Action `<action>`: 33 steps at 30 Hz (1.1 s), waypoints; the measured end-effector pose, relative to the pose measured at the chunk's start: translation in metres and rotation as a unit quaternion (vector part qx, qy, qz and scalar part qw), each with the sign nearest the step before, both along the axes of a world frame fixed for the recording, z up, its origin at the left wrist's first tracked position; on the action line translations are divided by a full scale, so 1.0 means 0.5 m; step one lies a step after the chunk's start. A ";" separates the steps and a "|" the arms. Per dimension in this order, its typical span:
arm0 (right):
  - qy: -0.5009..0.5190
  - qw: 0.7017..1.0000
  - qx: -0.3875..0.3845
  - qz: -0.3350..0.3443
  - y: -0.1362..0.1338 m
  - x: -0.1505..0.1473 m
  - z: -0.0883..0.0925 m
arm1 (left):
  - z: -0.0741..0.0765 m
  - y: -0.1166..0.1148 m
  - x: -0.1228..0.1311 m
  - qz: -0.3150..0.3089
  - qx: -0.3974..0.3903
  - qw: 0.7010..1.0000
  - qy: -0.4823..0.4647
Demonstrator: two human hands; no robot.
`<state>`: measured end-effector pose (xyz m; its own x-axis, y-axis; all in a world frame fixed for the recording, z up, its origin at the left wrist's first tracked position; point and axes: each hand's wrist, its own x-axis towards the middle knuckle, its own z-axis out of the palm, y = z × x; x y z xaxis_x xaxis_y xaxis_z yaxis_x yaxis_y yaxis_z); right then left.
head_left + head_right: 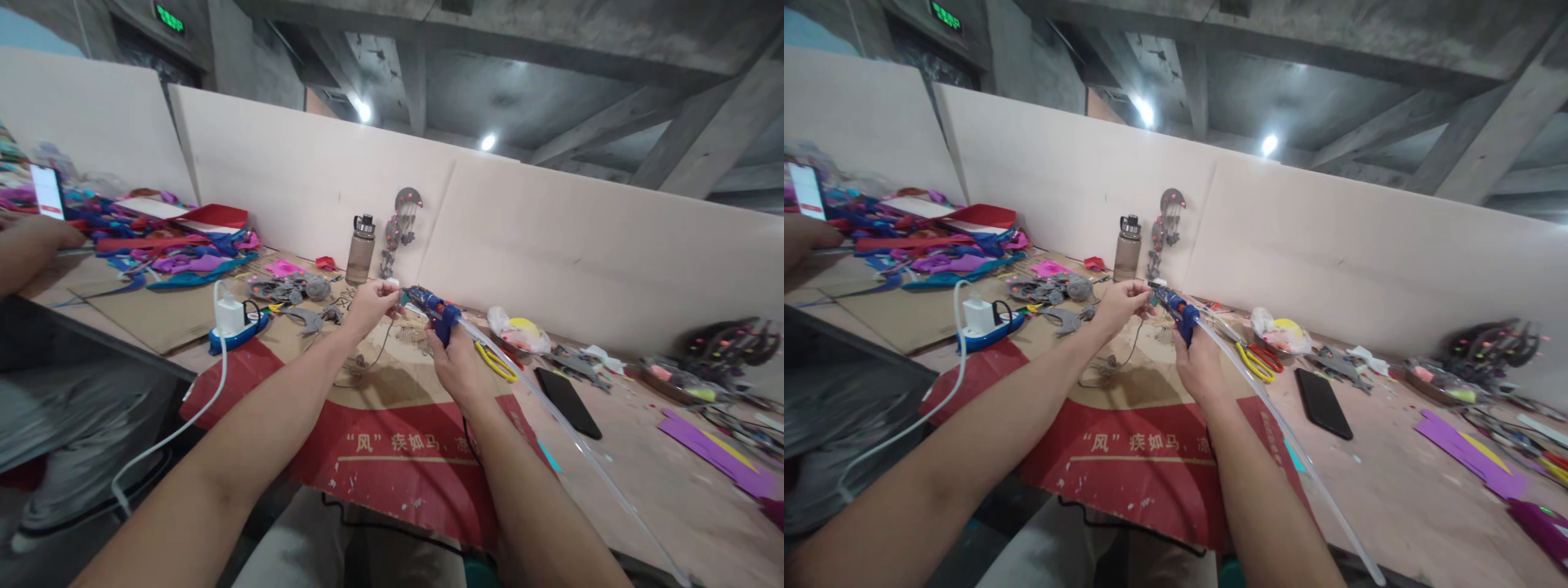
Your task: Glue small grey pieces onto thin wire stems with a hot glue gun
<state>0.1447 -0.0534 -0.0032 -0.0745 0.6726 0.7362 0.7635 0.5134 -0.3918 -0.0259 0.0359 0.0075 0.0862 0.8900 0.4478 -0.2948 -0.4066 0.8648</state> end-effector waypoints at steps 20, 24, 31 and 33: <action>0.002 1.000 0.011 -0.002 0.002 -0.002 -0.003 | 0.010 -0.010 -0.003 0.006 -0.011 1.000 -0.020; 0.004 1.000 0.011 0.000 0.004 0.001 -0.005 | 0.009 -0.006 -0.006 0.003 -0.008 1.000 -0.025; 0.012 1.000 0.016 0.001 0.006 0.000 -0.006 | 0.008 -0.007 -0.002 -0.010 -0.015 1.000 -0.020; 0.013 1.000 0.012 0.003 0.005 -0.001 -0.004 | 0.007 -0.007 -0.002 -0.008 -0.014 1.000 -0.021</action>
